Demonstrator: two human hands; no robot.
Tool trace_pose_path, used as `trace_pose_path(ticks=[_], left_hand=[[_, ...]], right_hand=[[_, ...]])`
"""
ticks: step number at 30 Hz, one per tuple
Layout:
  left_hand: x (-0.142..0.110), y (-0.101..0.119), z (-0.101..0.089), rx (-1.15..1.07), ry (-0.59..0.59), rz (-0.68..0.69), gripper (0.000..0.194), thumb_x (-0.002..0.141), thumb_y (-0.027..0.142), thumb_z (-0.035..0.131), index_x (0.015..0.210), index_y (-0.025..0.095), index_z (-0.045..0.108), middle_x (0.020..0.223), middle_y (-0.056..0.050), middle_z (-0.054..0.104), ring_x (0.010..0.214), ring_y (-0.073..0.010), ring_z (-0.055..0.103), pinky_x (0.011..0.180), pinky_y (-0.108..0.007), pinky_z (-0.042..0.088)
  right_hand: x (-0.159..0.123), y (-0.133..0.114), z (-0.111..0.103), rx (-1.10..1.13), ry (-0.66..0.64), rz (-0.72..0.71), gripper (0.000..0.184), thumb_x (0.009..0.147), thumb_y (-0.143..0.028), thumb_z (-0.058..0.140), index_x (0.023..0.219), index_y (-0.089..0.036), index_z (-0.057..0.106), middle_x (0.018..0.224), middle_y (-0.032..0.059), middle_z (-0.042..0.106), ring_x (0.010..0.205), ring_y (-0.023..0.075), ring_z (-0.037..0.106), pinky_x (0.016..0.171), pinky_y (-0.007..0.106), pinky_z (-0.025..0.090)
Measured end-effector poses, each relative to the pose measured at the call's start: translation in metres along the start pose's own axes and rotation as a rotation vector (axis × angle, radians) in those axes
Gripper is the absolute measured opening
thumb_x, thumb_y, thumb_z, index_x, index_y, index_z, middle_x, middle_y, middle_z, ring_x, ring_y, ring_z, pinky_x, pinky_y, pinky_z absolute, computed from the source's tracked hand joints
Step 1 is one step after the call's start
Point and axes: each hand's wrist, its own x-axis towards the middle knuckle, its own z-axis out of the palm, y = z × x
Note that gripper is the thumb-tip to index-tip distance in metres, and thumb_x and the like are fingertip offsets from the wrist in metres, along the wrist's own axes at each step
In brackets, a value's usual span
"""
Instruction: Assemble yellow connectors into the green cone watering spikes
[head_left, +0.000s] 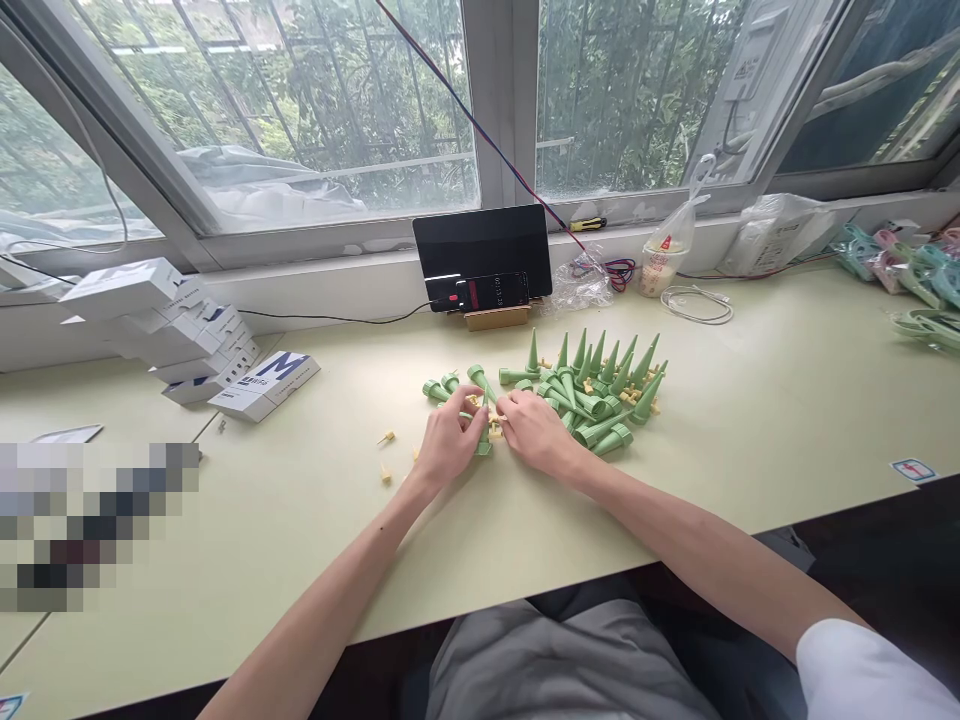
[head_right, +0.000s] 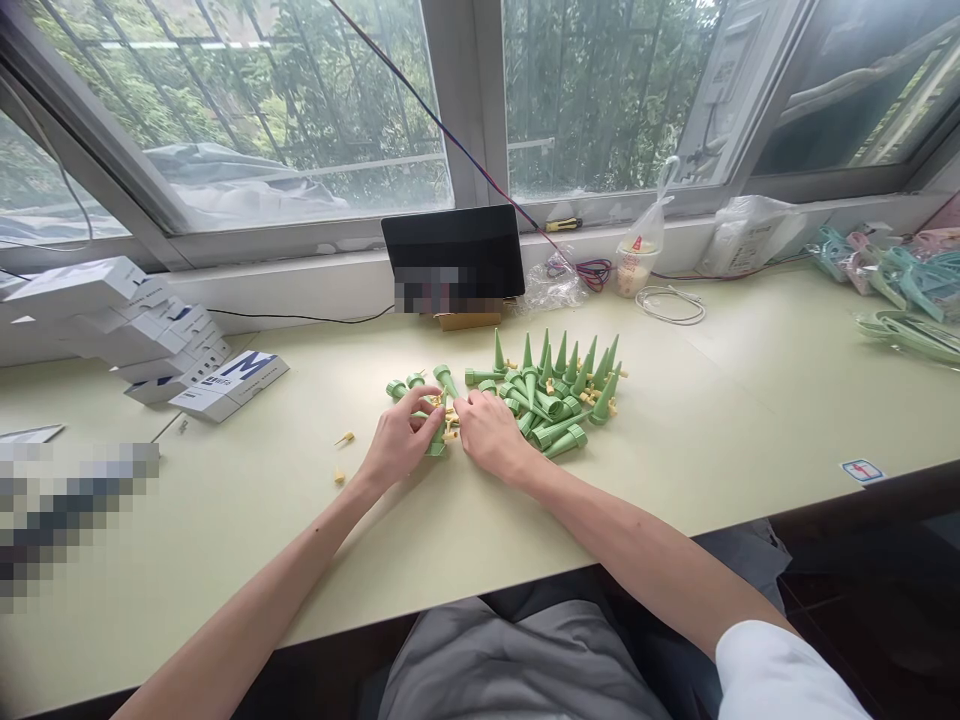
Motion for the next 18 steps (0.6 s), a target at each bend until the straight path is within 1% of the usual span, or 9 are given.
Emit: trace_pose_path(ticks=[4, 6, 10, 12, 14, 18], left_hand=[[0.0024, -0.0028, -0.0001, -0.069, 0.000, -0.008, 0.029, 0.093, 0.039, 0.048, 0.113, 0.020, 0.057, 0.073, 0.002, 0.052, 0.052, -0.0093, 0.043, 0.047, -0.021, 0.034], [0.0029, -0.0034, -0.0003, -0.094, 0.004, -0.015, 0.030, 0.093, 0.040, 0.048, 0.115, 0.021, 0.055, 0.072, 0.002, 0.051, 0.054, -0.0099, 0.043, 0.048, -0.020, 0.035], [0.0022, -0.0015, -0.0017, -0.144, 0.009, -0.023, 0.029, 0.093, 0.039, 0.048, 0.118, 0.025, 0.050, 0.068, 0.005, 0.050, 0.052, -0.0094, 0.040, 0.048, -0.019, 0.034], [0.0017, 0.0004, -0.0032, -0.149, 0.027, -0.018, 0.026, 0.093, 0.039, 0.048, 0.115, 0.026, 0.052, 0.068, 0.005, 0.048, 0.051, -0.0088, 0.039, 0.047, -0.019, 0.034], [0.0017, 0.0017, -0.0049, -0.133, 0.045, -0.015, 0.023, 0.093, 0.039, 0.048, 0.110, 0.026, 0.057, 0.066, 0.005, 0.045, 0.049, -0.0083, 0.037, 0.045, -0.019, 0.032], [0.0030, 0.0015, -0.0076, -0.072, 0.084, -0.033, 0.024, 0.093, 0.036, 0.045, 0.098, 0.023, 0.064, 0.056, 0.005, 0.038, 0.046, -0.0090, 0.033, 0.042, -0.019, 0.029]], right_hand=[[0.0002, 0.0009, 0.0020, 0.011, 0.016, -0.003, 0.020, 0.095, -0.011, 0.043, 0.100, -0.014, 0.062, 0.097, 0.0119, 0.062, 0.086, 0.0222, 0.054, 0.081, 0.033, 0.042], [0.0000, 0.0010, 0.0028, 0.034, 0.034, 0.001, 0.019, 0.095, -0.012, 0.044, 0.099, -0.014, 0.062, 0.095, 0.0115, 0.061, 0.085, 0.0220, 0.054, 0.080, 0.033, 0.042], [-0.0006, 0.0002, 0.0037, 0.143, 0.116, -0.003, 0.016, 0.096, -0.015, 0.046, 0.096, -0.015, 0.062, 0.092, 0.0100, 0.060, 0.083, 0.0208, 0.054, 0.077, 0.032, 0.043], [-0.0009, -0.0005, 0.0044, 0.225, 0.172, -0.027, 0.016, 0.096, -0.016, 0.046, 0.095, -0.015, 0.062, 0.091, 0.0093, 0.060, 0.083, 0.0205, 0.054, 0.076, 0.031, 0.043], [-0.0012, -0.0013, 0.0055, 0.327, 0.217, -0.061, 0.018, 0.096, -0.015, 0.045, 0.095, -0.015, 0.062, 0.089, 0.0084, 0.060, 0.083, 0.0200, 0.054, 0.075, 0.030, 0.043], [-0.0014, -0.0043, 0.0078, 0.532, 0.268, -0.147, 0.019, 0.096, -0.014, 0.044, 0.098, -0.016, 0.062, 0.090, 0.0076, 0.063, 0.083, 0.0196, 0.057, 0.076, 0.030, 0.044]])
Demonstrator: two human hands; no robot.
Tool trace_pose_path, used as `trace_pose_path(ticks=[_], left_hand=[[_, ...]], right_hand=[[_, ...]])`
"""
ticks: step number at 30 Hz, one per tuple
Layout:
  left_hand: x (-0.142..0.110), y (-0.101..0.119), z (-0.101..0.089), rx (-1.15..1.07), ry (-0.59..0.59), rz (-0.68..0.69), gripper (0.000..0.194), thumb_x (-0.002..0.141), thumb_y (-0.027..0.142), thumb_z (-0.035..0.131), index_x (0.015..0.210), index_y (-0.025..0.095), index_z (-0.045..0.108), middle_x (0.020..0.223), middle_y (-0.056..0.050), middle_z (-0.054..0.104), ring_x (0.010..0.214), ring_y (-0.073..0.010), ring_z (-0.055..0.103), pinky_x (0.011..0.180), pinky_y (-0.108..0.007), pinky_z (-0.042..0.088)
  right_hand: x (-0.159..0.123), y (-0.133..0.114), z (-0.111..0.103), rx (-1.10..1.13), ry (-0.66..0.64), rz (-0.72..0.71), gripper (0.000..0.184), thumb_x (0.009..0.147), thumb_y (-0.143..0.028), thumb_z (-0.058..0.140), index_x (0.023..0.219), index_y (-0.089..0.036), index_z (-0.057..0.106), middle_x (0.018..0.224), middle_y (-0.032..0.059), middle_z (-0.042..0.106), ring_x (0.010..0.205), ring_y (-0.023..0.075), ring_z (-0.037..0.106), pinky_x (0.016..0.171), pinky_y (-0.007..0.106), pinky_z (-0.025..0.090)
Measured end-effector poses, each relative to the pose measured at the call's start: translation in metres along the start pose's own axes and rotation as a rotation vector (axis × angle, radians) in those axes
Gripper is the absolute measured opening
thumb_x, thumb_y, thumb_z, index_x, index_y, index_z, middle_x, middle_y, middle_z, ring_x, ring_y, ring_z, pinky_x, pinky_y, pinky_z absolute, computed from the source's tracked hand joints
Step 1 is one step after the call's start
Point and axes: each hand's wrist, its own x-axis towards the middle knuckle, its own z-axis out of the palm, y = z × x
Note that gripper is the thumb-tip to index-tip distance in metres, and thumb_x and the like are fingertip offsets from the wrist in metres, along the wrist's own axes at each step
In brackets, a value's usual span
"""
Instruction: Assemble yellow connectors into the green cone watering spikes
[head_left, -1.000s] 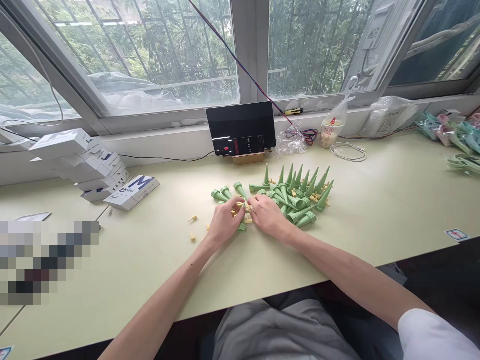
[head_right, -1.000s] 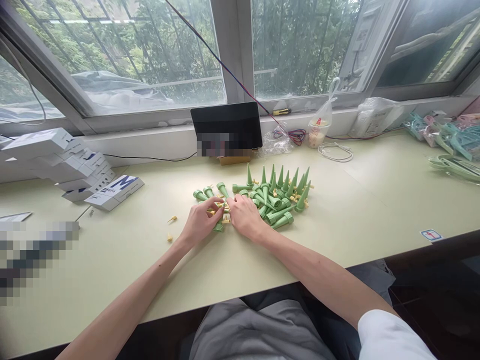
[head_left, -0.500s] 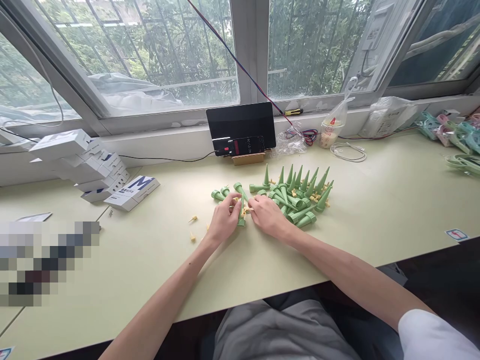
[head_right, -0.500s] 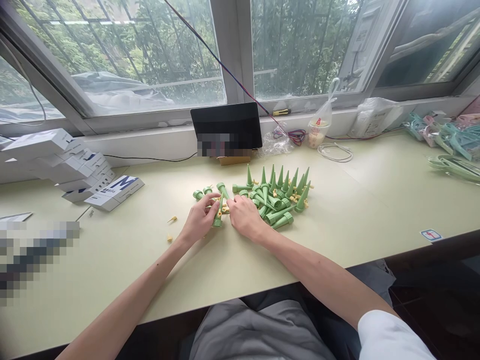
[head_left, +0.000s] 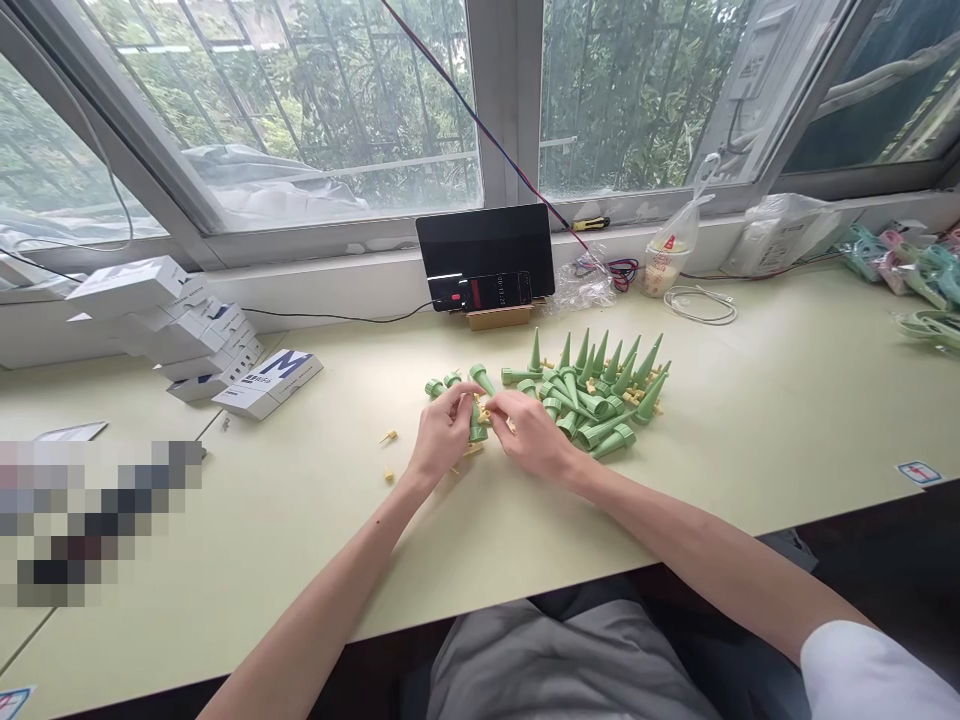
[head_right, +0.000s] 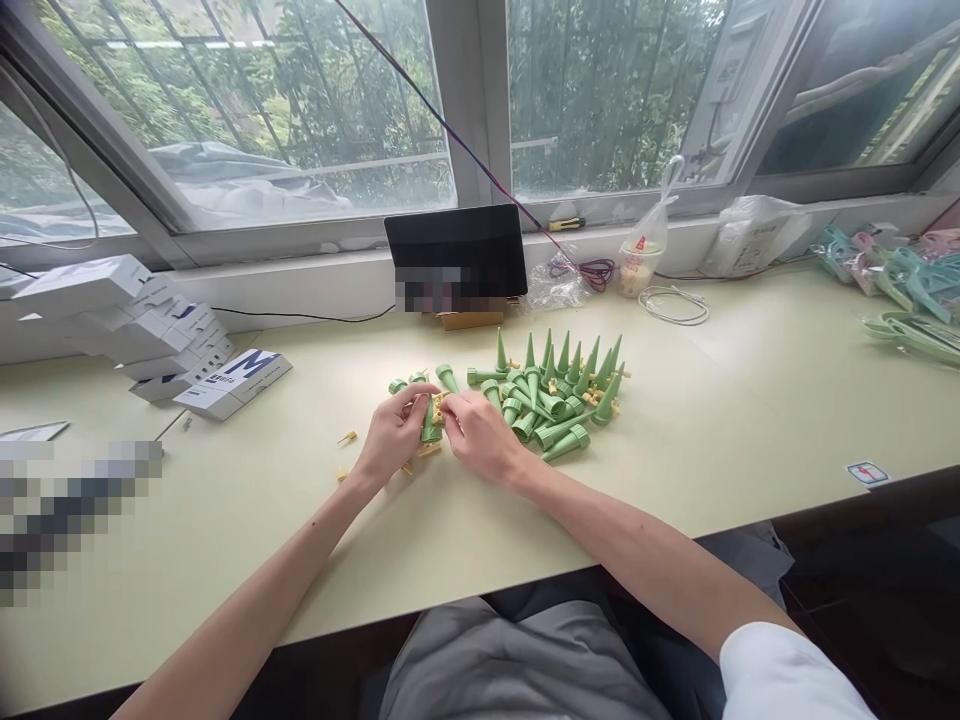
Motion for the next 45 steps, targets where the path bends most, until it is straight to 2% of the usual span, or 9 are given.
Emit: trace_pose_path(ticks=[5, 11, 15, 19, 26, 32, 36, 41, 45], left_hand=[[0.0004, 0.0008, -0.0009, 0.035, 0.059, -0.037, 0.026, 0.093, 0.035, 0.043, 0.099, 0.022, 0.065, 0.056, 0.005, 0.041, 0.046, -0.0095, 0.038, 0.044, -0.019, 0.034], [-0.0008, 0.0036, -0.0010, 0.035, 0.095, -0.009, 0.025, 0.092, 0.035, 0.045, 0.099, 0.021, 0.064, 0.067, 0.002, 0.052, 0.045, -0.0081, 0.041, 0.042, -0.020, 0.035], [-0.0005, 0.0025, -0.0004, 0.046, 0.110, 0.029, 0.022, 0.092, 0.035, 0.049, 0.098, 0.021, 0.064, 0.076, 0.000, 0.059, 0.048, -0.0073, 0.045, 0.045, -0.020, 0.036], [-0.0008, 0.0020, 0.0014, 0.011, 0.122, 0.034, 0.021, 0.091, 0.036, 0.052, 0.105, 0.021, 0.059, 0.078, 0.000, 0.058, 0.050, -0.0074, 0.050, 0.046, -0.019, 0.038], [-0.0004, 0.0038, 0.0025, -0.103, 0.100, -0.018, 0.040, 0.088, 0.040, 0.058, 0.120, 0.022, 0.044, 0.084, 0.000, 0.060, 0.064, -0.0114, 0.061, 0.052, -0.021, 0.046], [-0.0006, 0.0042, 0.0027, -0.110, 0.004, -0.009, 0.039, 0.090, 0.042, 0.056, 0.122, 0.022, 0.047, 0.067, 0.006, 0.049, 0.052, -0.0083, 0.048, 0.047, -0.019, 0.041], [-0.0018, 0.0033, 0.0030, -0.129, -0.048, 0.019, 0.034, 0.090, 0.043, 0.056, 0.118, 0.023, 0.053, 0.067, 0.006, 0.043, 0.052, -0.0083, 0.050, 0.045, -0.019, 0.040], [-0.0018, 0.0018, 0.0034, -0.136, -0.020, 0.052, 0.029, 0.088, 0.045, 0.059, 0.105, 0.022, 0.061, 0.072, 0.002, 0.048, 0.058, -0.0106, 0.056, 0.046, -0.020, 0.044], [-0.0014, 0.0030, 0.0030, -0.143, 0.013, 0.054, 0.027, 0.087, 0.045, 0.060, 0.101, 0.022, 0.062, 0.068, 0.002, 0.052, 0.058, -0.0116, 0.056, 0.048, -0.020, 0.046]], right_hand=[[-0.0001, -0.0042, 0.0020, 0.155, -0.018, -0.017, 0.022, 0.100, -0.023, 0.043, 0.106, -0.017, 0.062, 0.089, 0.0068, 0.067, 0.078, 0.0190, 0.061, 0.072, 0.030, 0.046], [-0.0011, -0.0054, 0.0023, 0.223, -0.050, 0.007, 0.025, 0.097, -0.029, 0.053, 0.117, -0.016, 0.058, 0.092, 0.0085, 0.071, 0.081, 0.0192, 0.067, 0.076, 0.031, 0.051], [-0.0008, -0.0047, 0.0012, 0.197, -0.026, 0.033, 0.019, 0.099, -0.028, 0.049, 0.111, -0.017, 0.059, 0.090, 0.0069, 0.071, 0.081, 0.0181, 0.066, 0.077, 0.030, 0.050], [0.0004, -0.0043, -0.0007, 0.158, -0.011, 0.050, 0.019, 0.099, -0.027, 0.045, 0.101, -0.018, 0.061, 0.083, 0.0050, 0.068, 0.074, 0.0175, 0.062, 0.072, 0.028, 0.046], [0.0014, -0.0037, -0.0005, 0.157, 0.051, 0.048, 0.019, 0.099, -0.024, 0.045, 0.094, -0.017, 0.062, 0.074, 0.0009, 0.062, 0.064, 0.0137, 0.054, 0.064, 0.023, 0.042], [0.0022, -0.0046, -0.0012, 0.179, 0.076, 0.070, 0.019, 0.099, -0.025, 0.045, 0.094, -0.017, 0.062, 0.076, 0.0016, 0.064, 0.067, 0.0139, 0.057, 0.064, 0.023, 0.043], [0.0021, -0.0035, -0.0014, 0.175, 0.084, 0.065, 0.019, 0.099, -0.024, 0.045, 0.098, -0.017, 0.063, 0.081, 0.0024, 0.067, 0.069, 0.0143, 0.059, 0.065, 0.023, 0.045], [0.0014, -0.0014, -0.0005, 0.152, 0.079, 0.068, 0.018, 0.100, -0.025, 0.044, 0.104, -0.018, 0.060, 0.084, 0.0033, 0.068, 0.070, 0.0148, 0.061, 0.068, 0.024, 0.047], [0.0025, 0.0012, -0.0031, 0.076, 0.180, 0.059, 0.017, 0.100, -0.023, 0.043, 0.108, -0.017, 0.057, 0.091, 0.0067, 0.068, 0.080, 0.0174, 0.064, 0.076, 0.027, 0.049]])
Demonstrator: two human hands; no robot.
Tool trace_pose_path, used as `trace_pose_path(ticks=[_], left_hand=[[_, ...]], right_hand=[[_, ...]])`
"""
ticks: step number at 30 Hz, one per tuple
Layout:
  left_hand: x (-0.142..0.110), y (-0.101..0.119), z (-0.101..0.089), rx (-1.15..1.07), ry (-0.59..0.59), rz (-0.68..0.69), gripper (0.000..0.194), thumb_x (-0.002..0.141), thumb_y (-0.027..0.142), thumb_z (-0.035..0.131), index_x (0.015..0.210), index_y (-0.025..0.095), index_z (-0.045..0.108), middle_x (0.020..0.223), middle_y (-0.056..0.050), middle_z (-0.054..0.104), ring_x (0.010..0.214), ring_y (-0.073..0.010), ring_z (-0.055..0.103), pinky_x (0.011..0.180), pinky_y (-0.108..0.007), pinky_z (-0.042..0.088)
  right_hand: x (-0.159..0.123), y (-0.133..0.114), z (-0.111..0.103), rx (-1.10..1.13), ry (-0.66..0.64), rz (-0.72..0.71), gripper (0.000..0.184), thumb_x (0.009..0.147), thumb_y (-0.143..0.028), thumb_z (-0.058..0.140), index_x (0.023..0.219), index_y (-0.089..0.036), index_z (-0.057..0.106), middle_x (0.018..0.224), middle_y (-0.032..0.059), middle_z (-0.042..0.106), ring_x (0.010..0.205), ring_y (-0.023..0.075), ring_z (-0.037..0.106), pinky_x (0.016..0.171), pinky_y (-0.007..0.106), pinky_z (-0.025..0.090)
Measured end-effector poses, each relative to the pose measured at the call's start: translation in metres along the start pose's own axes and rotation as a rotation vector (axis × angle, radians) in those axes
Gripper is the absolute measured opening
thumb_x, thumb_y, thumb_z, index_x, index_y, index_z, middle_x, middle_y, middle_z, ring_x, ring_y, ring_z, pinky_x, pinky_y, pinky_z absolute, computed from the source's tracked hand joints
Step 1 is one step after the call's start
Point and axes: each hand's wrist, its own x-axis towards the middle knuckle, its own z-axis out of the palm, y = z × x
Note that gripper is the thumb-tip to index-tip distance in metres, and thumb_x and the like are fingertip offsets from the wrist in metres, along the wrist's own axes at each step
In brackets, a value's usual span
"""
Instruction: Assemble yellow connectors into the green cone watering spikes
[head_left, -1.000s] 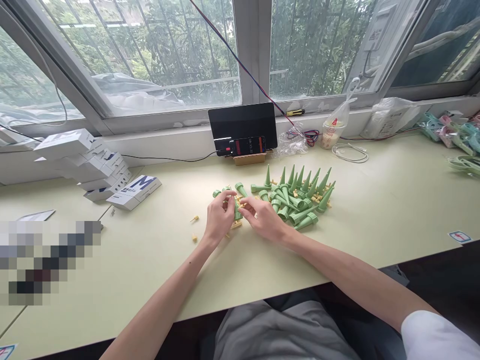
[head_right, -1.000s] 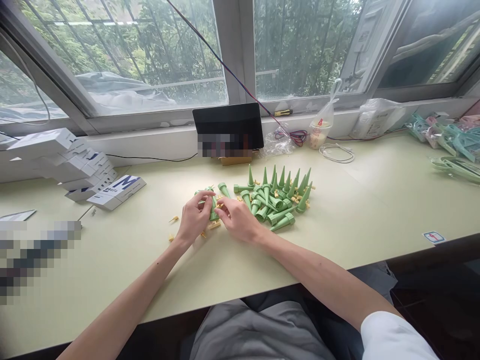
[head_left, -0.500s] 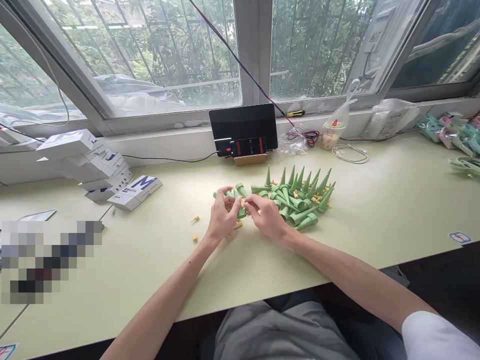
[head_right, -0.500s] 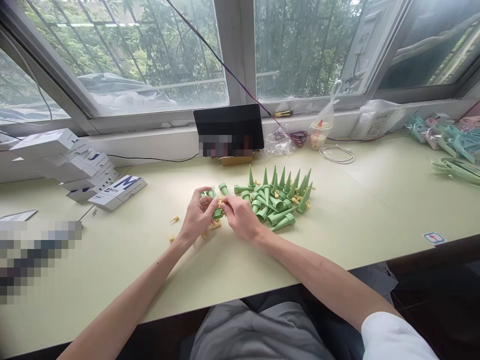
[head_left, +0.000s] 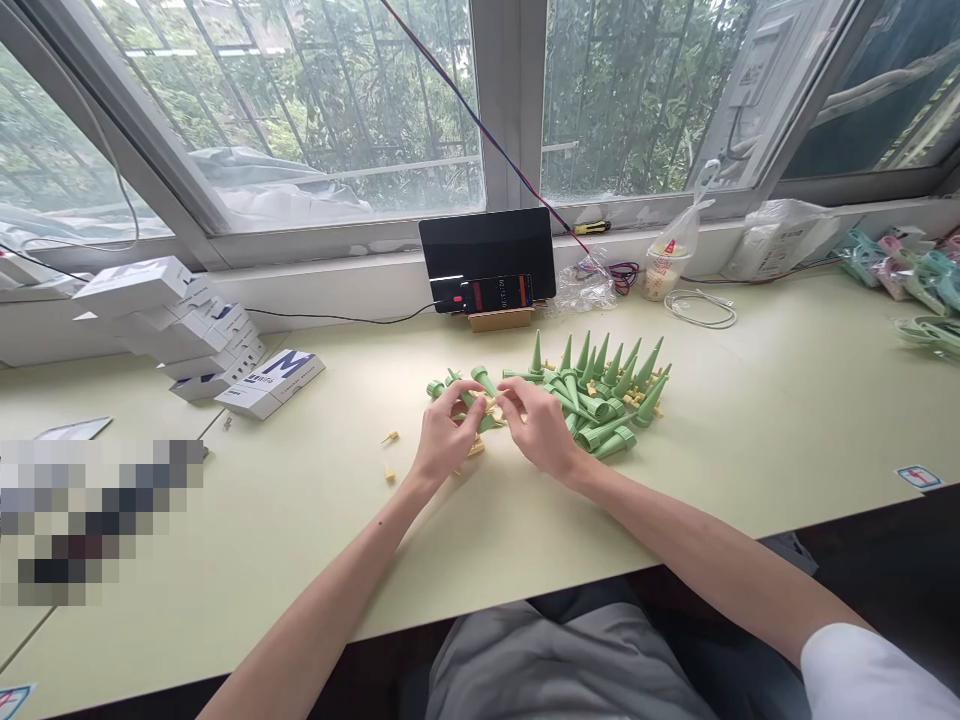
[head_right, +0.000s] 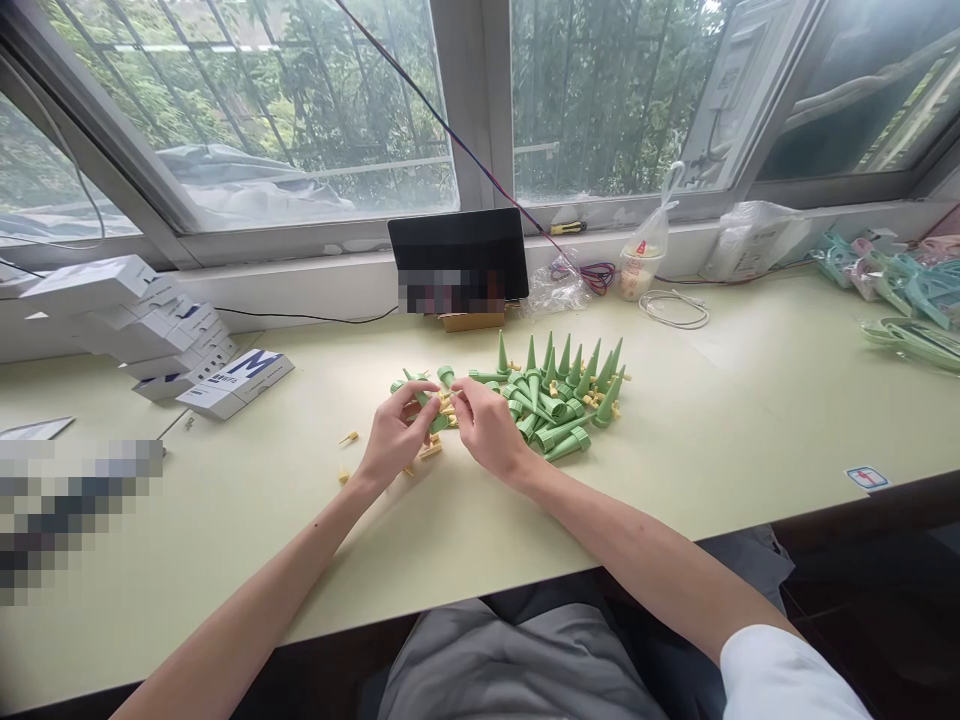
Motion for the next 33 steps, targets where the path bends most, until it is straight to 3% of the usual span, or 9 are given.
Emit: trace_pose_path(ticks=[6, 11, 15, 25, 33], left_hand=[[0.000, -0.001, 0.000, -0.013, 0.039, 0.005, 0.025, 0.086, 0.044, 0.061, 0.095, 0.021, 0.063, 0.077, 0.000, 0.055, 0.059, -0.0102, 0.054, 0.047, -0.020, 0.046], [0.001, -0.003, 0.000, 0.002, 0.078, 0.007, 0.026, 0.086, 0.045, 0.060, 0.093, 0.021, 0.063, 0.086, -0.002, 0.061, 0.061, -0.0106, 0.056, 0.048, -0.020, 0.047], [0.001, -0.005, -0.001, 0.013, 0.129, 0.005, 0.026, 0.087, 0.046, 0.059, 0.094, 0.021, 0.062, 0.079, -0.001, 0.060, 0.056, -0.0101, 0.054, 0.047, -0.021, 0.047], [-0.001, 0.004, 0.000, -0.024, 0.144, -0.049, 0.024, 0.088, 0.044, 0.059, 0.095, 0.021, 0.060, 0.080, 0.000, 0.058, 0.056, -0.0106, 0.060, 0.046, -0.021, 0.050], [-0.002, 0.007, 0.000, -0.002, 0.130, -0.040, 0.023, 0.086, 0.042, 0.062, 0.095, 0.021, 0.059, 0.077, 0.002, 0.055, 0.051, -0.0093, 0.060, 0.047, -0.022, 0.051]], right_hand=[[0.006, 0.003, -0.010, -0.106, 0.100, -0.063, 0.018, 0.100, -0.019, 0.040, 0.105, -0.016, 0.057, 0.094, 0.0083, 0.065, 0.084, 0.0182, 0.061, 0.079, 0.028, 0.047], [0.008, 0.004, -0.014, -0.273, -0.105, 0.004, 0.017, 0.096, -0.016, 0.044, 0.102, -0.016, 0.060, 0.088, 0.0067, 0.064, 0.080, 0.0184, 0.060, 0.075, 0.027, 0.044], [0.007, 0.006, -0.012, -0.426, -0.256, 0.017, 0.016, 0.093, -0.014, 0.048, 0.096, -0.016, 0.064, 0.086, 0.0061, 0.063, 0.081, 0.0186, 0.059, 0.080, 0.029, 0.041], [0.004, 0.005, -0.012, -0.463, -0.371, 0.002, 0.013, 0.083, -0.009, 0.053, 0.088, -0.017, 0.063, 0.084, 0.0045, 0.061, 0.084, 0.0182, 0.056, 0.086, 0.033, 0.037], [0.003, 0.008, -0.009, -0.505, -0.422, 0.000, 0.015, 0.089, -0.011, 0.050, 0.089, -0.017, 0.064, 0.083, 0.0049, 0.059, 0.084, 0.0190, 0.054, 0.084, 0.032, 0.035]])
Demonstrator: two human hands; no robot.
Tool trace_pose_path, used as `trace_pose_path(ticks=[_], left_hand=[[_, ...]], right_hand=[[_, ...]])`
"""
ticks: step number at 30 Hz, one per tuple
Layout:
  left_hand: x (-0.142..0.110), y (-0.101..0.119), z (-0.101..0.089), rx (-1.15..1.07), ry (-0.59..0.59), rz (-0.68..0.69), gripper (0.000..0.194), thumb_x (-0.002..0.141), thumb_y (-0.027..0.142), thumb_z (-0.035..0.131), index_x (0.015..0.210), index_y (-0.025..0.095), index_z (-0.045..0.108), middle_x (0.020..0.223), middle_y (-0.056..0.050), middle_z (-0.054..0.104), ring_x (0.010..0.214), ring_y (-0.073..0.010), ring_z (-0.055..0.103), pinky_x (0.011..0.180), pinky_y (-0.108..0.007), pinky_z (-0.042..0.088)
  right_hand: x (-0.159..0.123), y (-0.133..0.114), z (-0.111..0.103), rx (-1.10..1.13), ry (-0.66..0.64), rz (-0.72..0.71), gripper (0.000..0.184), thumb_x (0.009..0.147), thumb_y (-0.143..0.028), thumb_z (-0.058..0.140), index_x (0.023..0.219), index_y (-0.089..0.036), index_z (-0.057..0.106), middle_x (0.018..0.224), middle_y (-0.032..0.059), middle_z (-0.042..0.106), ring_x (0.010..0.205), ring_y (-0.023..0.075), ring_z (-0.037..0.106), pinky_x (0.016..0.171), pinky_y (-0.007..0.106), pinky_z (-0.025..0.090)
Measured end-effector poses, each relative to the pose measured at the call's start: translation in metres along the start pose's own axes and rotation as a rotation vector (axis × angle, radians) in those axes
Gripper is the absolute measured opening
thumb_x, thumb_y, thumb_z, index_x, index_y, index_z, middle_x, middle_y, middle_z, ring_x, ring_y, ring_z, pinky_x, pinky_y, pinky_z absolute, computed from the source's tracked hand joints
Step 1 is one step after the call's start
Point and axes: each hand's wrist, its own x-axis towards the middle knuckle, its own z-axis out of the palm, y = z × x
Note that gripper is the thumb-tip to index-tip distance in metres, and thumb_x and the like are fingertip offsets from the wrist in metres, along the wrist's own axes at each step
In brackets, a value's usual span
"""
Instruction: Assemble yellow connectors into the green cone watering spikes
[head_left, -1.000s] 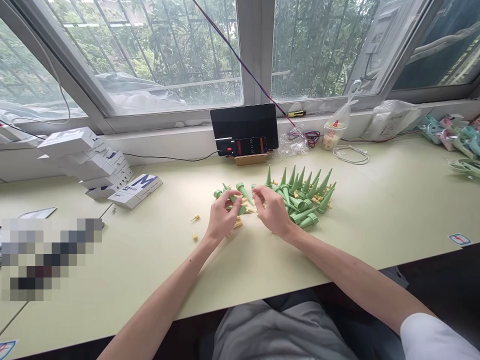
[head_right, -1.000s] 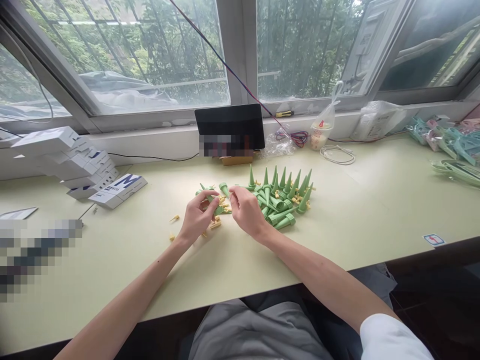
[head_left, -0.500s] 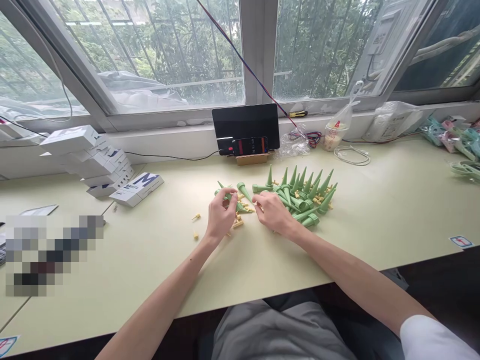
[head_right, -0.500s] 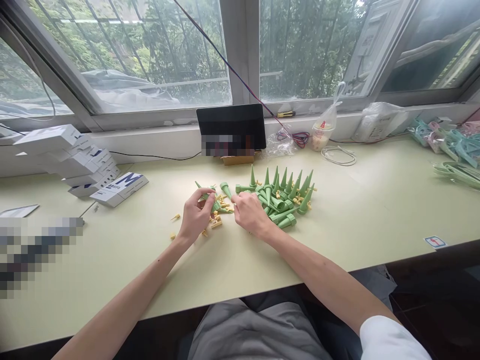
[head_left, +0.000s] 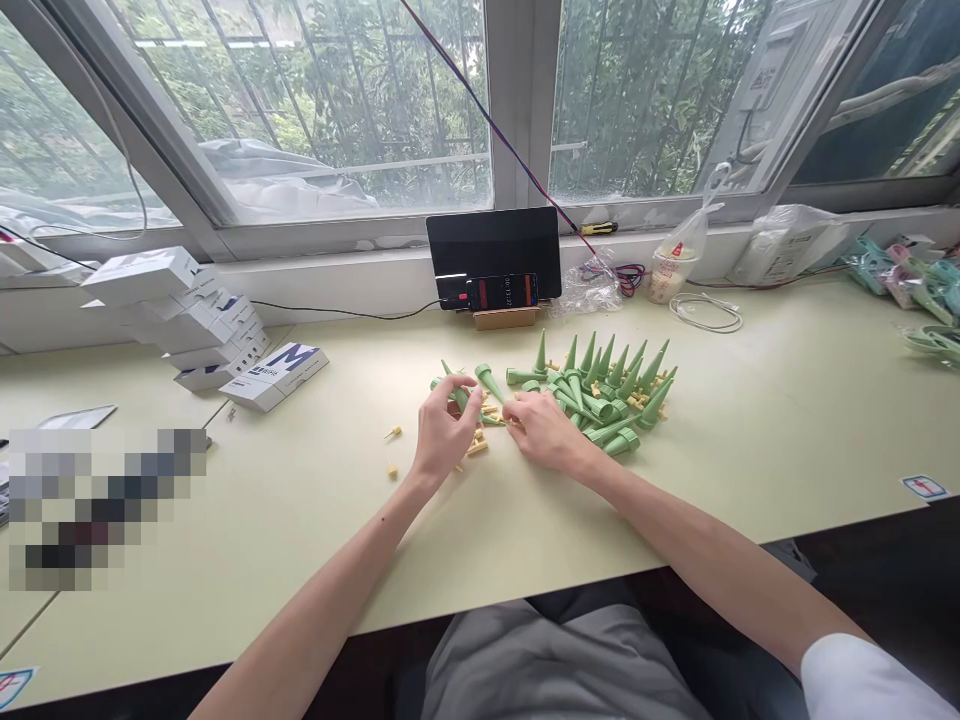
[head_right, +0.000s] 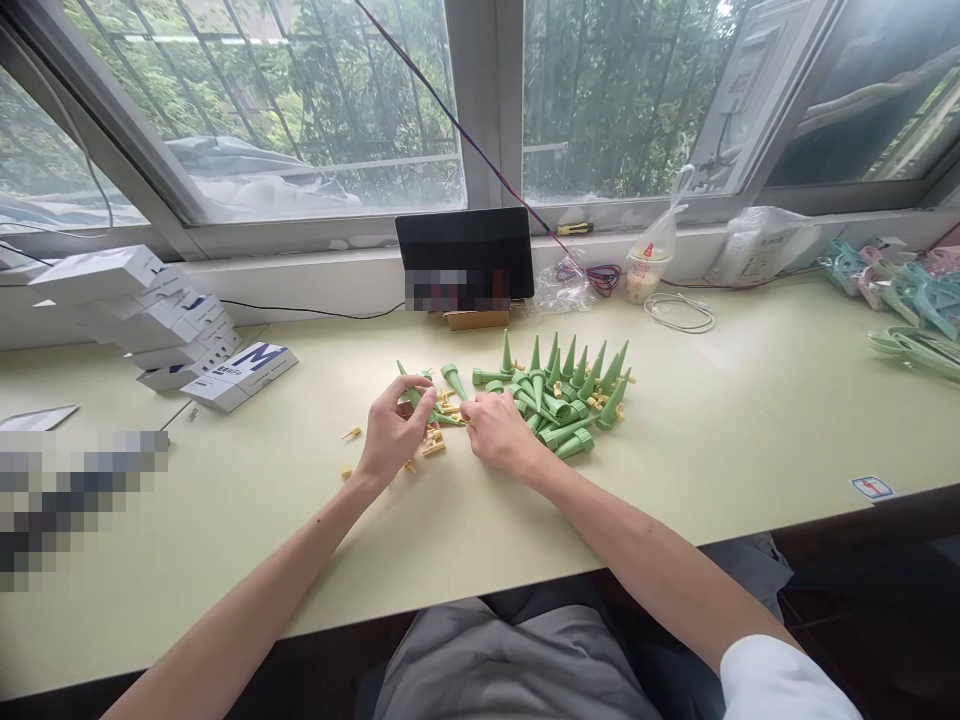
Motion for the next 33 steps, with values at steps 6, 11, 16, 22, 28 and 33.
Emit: trace_pose_path(ticks=[6, 11, 16, 22, 28, 33], left_hand=[[-0.0001, -0.0025, -0.0003, 0.023, -0.012, 0.015, 0.024, 0.087, 0.043, 0.062, 0.095, 0.021, 0.060, 0.078, 0.003, 0.054, 0.050, -0.0078, 0.057, 0.049, -0.022, 0.053], [0.0001, -0.0043, -0.0004, 0.029, -0.025, 0.017, 0.025, 0.086, 0.044, 0.062, 0.095, 0.021, 0.061, 0.079, 0.003, 0.053, 0.048, -0.0065, 0.054, 0.051, -0.022, 0.054], [-0.0003, -0.0057, 0.0002, 0.036, -0.032, 0.015, 0.024, 0.086, 0.044, 0.062, 0.094, 0.021, 0.061, 0.079, 0.003, 0.052, 0.046, -0.0055, 0.051, 0.049, -0.021, 0.053], [0.0002, -0.0061, 0.0005, 0.053, -0.040, 0.036, 0.024, 0.087, 0.044, 0.061, 0.093, 0.020, 0.061, 0.079, 0.003, 0.053, 0.047, -0.0054, 0.051, 0.047, -0.020, 0.051], [0.0005, -0.0051, 0.0007, 0.062, -0.055, 0.037, 0.023, 0.087, 0.042, 0.061, 0.092, 0.020, 0.061, 0.078, 0.003, 0.054, 0.045, -0.0055, 0.051, 0.048, -0.021, 0.051], [-0.0005, -0.0050, 0.0010, 0.085, -0.066, 0.045, 0.021, 0.087, 0.041, 0.060, 0.091, 0.021, 0.061, 0.076, 0.003, 0.055, 0.044, -0.0060, 0.050, 0.048, -0.022, 0.052]], right_hand=[[0.0003, -0.0032, -0.0031, -0.026, -0.064, 0.032, 0.021, 0.091, -0.007, 0.045, 0.088, -0.016, 0.064, 0.084, 0.0055, 0.058, 0.083, 0.0182, 0.053, 0.080, 0.030, 0.035], [0.0007, -0.0010, -0.0001, -0.031, -0.054, 0.021, 0.024, 0.093, -0.007, 0.043, 0.087, -0.016, 0.064, 0.082, 0.0050, 0.057, 0.080, 0.0176, 0.052, 0.076, 0.028, 0.035], [0.0009, -0.0010, -0.0007, -0.022, -0.052, 0.018, 0.023, 0.095, -0.008, 0.042, 0.089, -0.016, 0.063, 0.083, 0.0050, 0.057, 0.071, 0.0159, 0.050, 0.070, 0.027, 0.036], [-0.0016, -0.0048, -0.0055, 0.059, -0.044, 0.050, 0.017, 0.093, -0.010, 0.047, 0.097, -0.015, 0.063, 0.092, 0.0071, 0.058, 0.077, 0.0161, 0.054, 0.070, 0.026, 0.038], [-0.0021, -0.0037, -0.0042, 0.050, -0.054, 0.050, 0.017, 0.092, -0.011, 0.048, 0.100, -0.016, 0.063, 0.094, 0.0072, 0.057, 0.079, 0.0172, 0.053, 0.075, 0.028, 0.039], [-0.0008, -0.0020, -0.0036, 0.085, -0.083, 0.018, 0.022, 0.091, -0.004, 0.046, 0.098, -0.016, 0.064, 0.094, 0.0074, 0.056, 0.079, 0.0170, 0.053, 0.074, 0.027, 0.039]])
